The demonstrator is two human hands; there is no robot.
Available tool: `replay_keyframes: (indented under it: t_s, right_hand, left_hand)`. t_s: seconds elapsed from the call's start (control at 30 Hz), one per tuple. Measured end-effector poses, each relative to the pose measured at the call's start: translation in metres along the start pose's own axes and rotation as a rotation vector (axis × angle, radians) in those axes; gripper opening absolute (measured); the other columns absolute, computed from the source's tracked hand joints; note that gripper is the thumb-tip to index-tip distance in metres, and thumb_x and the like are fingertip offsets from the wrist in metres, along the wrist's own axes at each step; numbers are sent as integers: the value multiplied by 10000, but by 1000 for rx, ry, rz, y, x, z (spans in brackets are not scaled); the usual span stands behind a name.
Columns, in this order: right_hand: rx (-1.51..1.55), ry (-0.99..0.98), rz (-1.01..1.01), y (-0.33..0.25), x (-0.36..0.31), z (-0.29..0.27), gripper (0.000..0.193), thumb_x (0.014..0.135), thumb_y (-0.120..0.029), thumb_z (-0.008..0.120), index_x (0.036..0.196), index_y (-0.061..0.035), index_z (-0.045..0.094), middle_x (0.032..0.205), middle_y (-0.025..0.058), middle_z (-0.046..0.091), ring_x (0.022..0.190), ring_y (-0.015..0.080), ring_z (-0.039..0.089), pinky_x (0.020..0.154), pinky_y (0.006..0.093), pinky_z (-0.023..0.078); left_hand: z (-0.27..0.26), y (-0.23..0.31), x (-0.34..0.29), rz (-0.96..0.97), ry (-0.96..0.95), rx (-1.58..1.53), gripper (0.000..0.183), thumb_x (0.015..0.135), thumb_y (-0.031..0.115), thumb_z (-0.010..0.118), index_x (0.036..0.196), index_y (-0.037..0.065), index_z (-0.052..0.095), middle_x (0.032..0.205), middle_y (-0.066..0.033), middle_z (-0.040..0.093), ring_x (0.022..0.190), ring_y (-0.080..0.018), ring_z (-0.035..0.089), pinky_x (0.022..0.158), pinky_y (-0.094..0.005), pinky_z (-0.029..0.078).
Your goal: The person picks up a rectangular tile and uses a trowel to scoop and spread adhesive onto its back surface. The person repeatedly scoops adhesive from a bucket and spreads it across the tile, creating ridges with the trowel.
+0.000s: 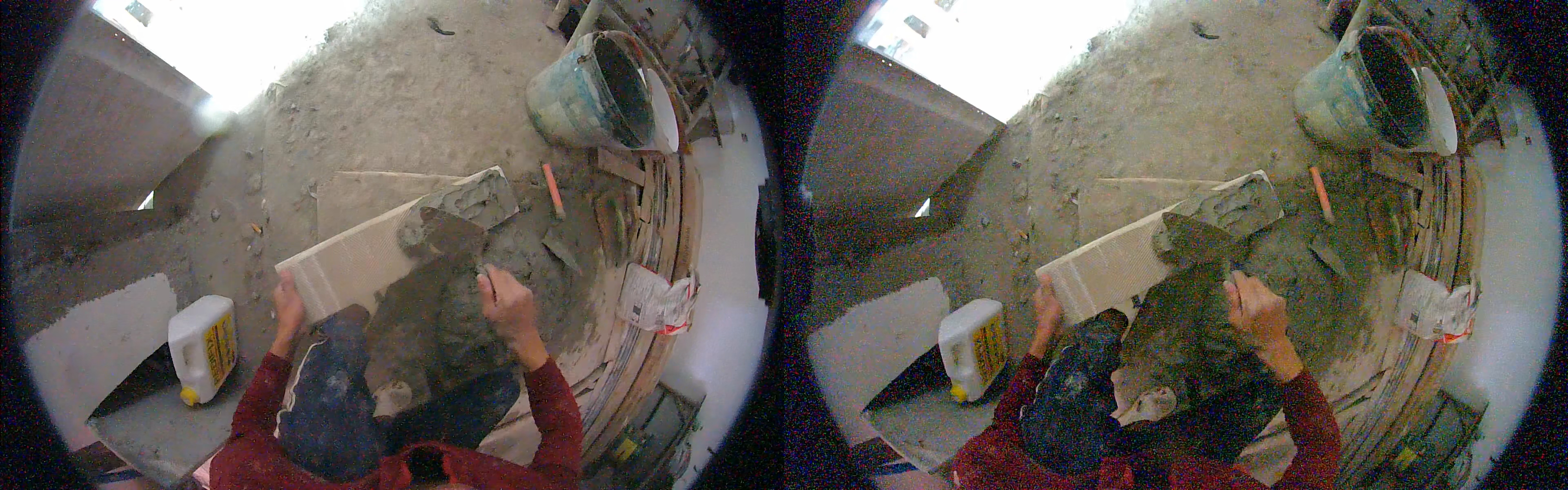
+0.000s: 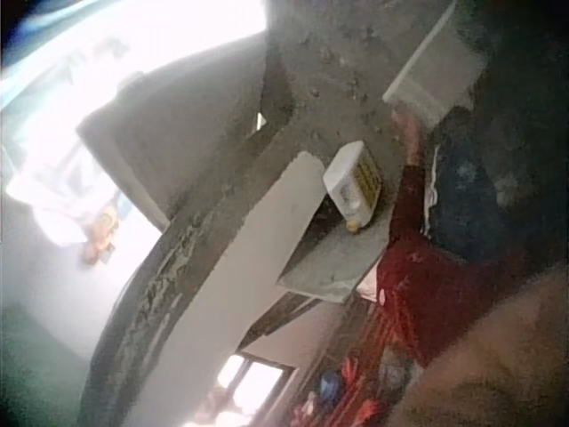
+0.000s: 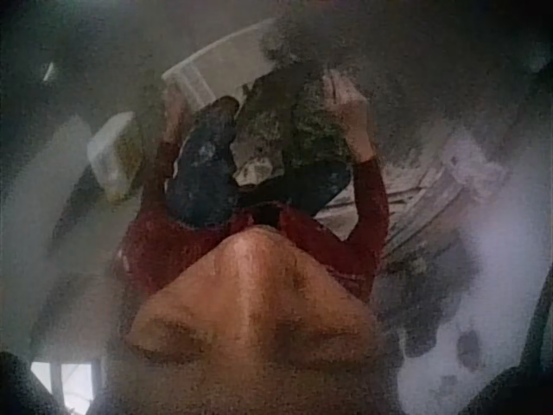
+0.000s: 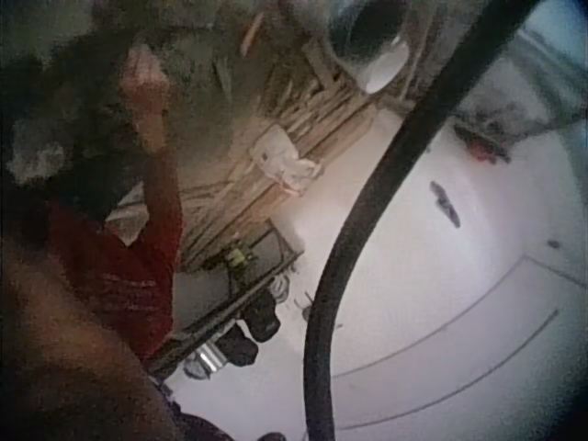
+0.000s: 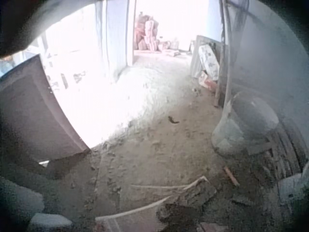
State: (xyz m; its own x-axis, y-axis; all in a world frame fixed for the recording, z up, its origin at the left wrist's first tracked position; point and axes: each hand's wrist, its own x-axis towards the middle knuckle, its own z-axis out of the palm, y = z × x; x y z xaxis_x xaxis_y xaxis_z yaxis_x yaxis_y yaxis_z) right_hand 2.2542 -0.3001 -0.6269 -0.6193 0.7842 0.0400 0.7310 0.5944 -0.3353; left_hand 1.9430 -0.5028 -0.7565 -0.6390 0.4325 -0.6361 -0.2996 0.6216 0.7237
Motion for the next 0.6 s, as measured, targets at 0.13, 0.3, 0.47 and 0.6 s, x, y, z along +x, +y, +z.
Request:
replay_keyframes:
  t_s: [0.13,0.3,0.47,0.6]
  right_hand:
    - [79,-87,-32,11,-3,36,247,946,-270,514,936,-38,600,761,157,630,664,317,640,547,407,519]
    - [-389,-282,-54,15,13,34,240,946,-311,511,929,-79,566,690,88,576,626,249,631,500,369,521]
    - [-472,-114,-159,4,11,11,237,914,-288,568,1016,-79,609,702,54,559,596,208,611,469,337,500]
    - [-360,-41,-121,-6,-2,-8,241,905,-303,585,989,-77,597,669,47,524,579,201,593,457,334,501]
  left_hand:
    - [-3,-9,4,-44,-9,66,622,999,496,335,1053,-64,600,931,-82,640,841,-152,563,765,-324,457]
    - [1,-12,4,-54,35,37,612,998,494,344,1085,-59,590,964,-90,639,858,-171,578,777,-335,465]
    - [1,-6,-5,-80,10,-5,613,995,499,351,1094,-57,588,971,-90,639,860,-171,583,783,-332,468]
    - [1,-7,-7,-42,14,-10,615,997,498,347,1080,-60,592,962,-84,639,847,-160,580,771,-323,469]
